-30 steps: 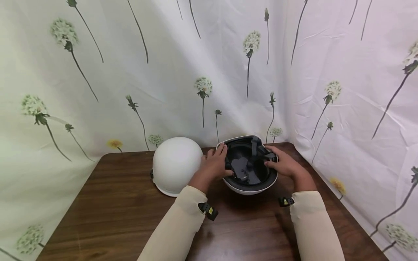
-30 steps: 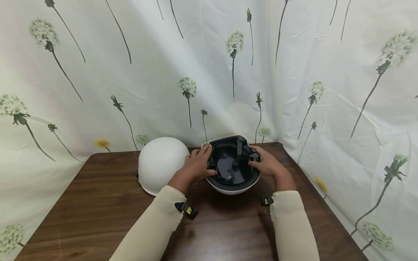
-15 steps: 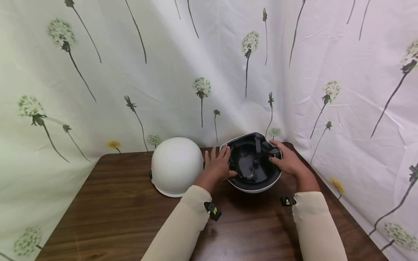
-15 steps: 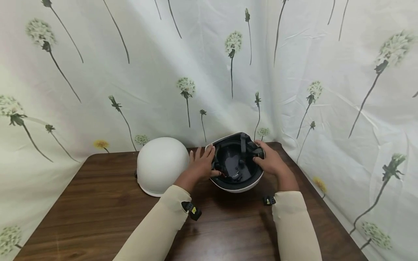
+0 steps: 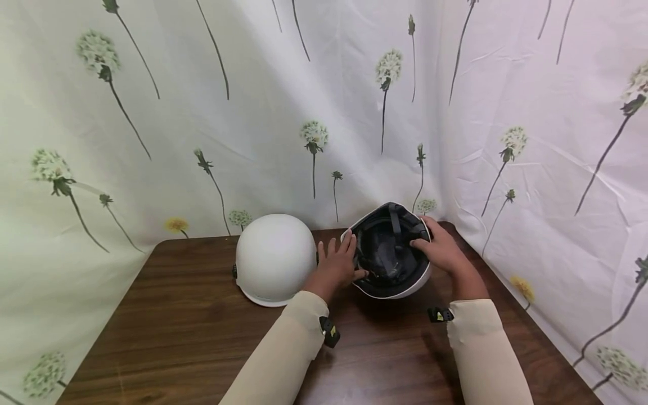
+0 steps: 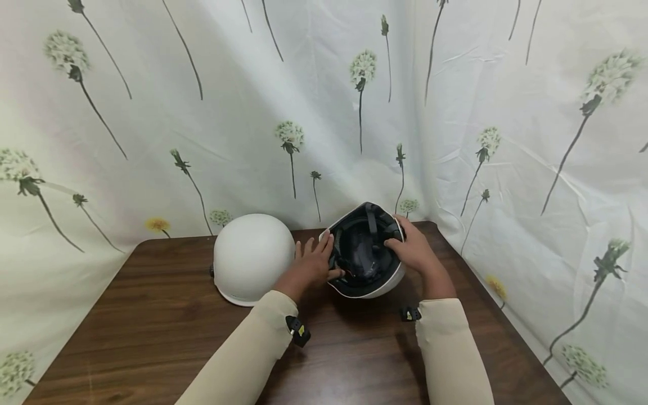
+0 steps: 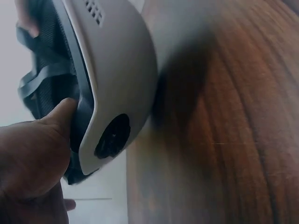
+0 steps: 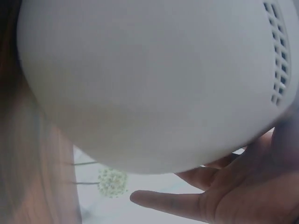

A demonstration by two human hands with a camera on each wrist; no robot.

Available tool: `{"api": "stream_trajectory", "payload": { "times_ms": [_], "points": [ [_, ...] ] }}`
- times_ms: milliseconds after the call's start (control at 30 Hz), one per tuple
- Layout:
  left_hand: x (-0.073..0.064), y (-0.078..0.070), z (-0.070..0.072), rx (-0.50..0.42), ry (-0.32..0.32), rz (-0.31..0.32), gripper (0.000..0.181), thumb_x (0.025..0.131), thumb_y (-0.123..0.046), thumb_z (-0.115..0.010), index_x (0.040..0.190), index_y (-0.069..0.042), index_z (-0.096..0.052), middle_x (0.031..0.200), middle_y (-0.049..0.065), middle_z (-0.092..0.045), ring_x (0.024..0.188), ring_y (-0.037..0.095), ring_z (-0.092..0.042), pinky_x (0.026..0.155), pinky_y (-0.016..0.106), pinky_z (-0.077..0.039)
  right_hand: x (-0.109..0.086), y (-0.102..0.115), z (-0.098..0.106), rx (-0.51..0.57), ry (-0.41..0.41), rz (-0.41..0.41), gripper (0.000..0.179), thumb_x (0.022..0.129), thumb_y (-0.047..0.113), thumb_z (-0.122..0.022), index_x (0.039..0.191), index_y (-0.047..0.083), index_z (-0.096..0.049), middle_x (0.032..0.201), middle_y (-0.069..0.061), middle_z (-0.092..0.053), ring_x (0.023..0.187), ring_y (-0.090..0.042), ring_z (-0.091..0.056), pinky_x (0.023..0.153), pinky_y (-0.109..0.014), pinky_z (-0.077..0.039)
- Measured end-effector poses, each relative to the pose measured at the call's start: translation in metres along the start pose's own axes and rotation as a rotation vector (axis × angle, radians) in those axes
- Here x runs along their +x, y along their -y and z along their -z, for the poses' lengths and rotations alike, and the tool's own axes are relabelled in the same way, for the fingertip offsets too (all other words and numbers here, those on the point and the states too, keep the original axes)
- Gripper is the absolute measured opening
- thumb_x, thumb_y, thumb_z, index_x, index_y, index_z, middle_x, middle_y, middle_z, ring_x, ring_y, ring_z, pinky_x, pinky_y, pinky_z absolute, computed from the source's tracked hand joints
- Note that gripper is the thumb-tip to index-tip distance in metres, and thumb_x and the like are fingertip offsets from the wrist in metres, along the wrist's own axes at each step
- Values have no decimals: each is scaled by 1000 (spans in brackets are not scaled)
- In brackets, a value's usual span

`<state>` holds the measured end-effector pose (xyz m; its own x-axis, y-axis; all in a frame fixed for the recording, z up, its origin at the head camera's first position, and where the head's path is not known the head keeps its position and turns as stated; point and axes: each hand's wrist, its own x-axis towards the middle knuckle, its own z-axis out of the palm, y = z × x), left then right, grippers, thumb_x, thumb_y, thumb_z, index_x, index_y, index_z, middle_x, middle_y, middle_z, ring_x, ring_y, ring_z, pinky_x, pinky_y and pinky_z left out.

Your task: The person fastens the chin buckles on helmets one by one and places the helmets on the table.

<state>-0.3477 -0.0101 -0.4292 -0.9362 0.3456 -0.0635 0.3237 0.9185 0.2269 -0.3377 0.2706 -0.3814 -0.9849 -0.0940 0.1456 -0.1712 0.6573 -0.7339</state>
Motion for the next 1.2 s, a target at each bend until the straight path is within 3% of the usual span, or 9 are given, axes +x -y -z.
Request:
{"api": "stream_trajectory", "payload": {
  "times_ms": [300,533,700,900,1000,1100,1200],
  "points": [
    [4,-9,-25,1,-36,-5,102,104,-72,-57,178,-19,-11,187,1,-7,169,42,-20,137,66,-10,-3,15,-7,79,-34,9,83,98,16,-73,170,9,-34,175,-24,-34,159,-45,-35,127,-65,-30],
    [6,-11,-44,-112,-6,23,101,104,-67,-61,178,-19,-12,187,3,-5,169,44,-16,136,69,-4,-5,29,-22,-40,-93,108,80,93,18,-76,165,5,-44,170,-26,-41,156,-45,-39,125,-66,-34],
    [12,-9,-51,-125,5,36,101,104,-69,-59,178,-22,-8,187,1,-1,170,43,-12,136,69,0,-7,41,-26,-95,-125,114,76,93,20,-72,164,7,-48,167,-26,-44,150,-46,-45,120,-66,-39],
    [11,-1,-39,-82,-13,-37,100,104,-67,-62,178,-25,-8,187,1,-11,170,44,-11,137,66,-9,-8,44,-26,-118,-121,81,77,93,21,-68,166,10,-46,168,-26,-40,147,-48,-46,117,-66,-41],
    [9,3,-28,-147,12,-58,94,107,-59,-62,178,-29,-9,186,-2,-14,170,45,-9,136,67,-14,-8,43,-24,-129,-123,68,78,93,21,-66,167,10,-44,170,-27,-37,147,-48,-46,117,-65,-42],
    [12,7,-15,-245,50,-39,87,110,-51,-61,177,-35,-8,185,-5,-19,170,45,-7,134,69,-16,-8,43,-22,-162,-110,60,78,94,23,-65,168,12,-43,169,-27,-37,147,-49,-46,117,-66,-42],
    [13,5,6,-284,20,-46,80,113,-43,-58,178,-33,-11,184,-2,-24,170,43,-11,134,68,-15,-9,44,-20,-195,-90,51,79,96,25,-63,170,12,-39,169,-28,-35,148,-49,-46,118,-67,-42]
  ]
}}
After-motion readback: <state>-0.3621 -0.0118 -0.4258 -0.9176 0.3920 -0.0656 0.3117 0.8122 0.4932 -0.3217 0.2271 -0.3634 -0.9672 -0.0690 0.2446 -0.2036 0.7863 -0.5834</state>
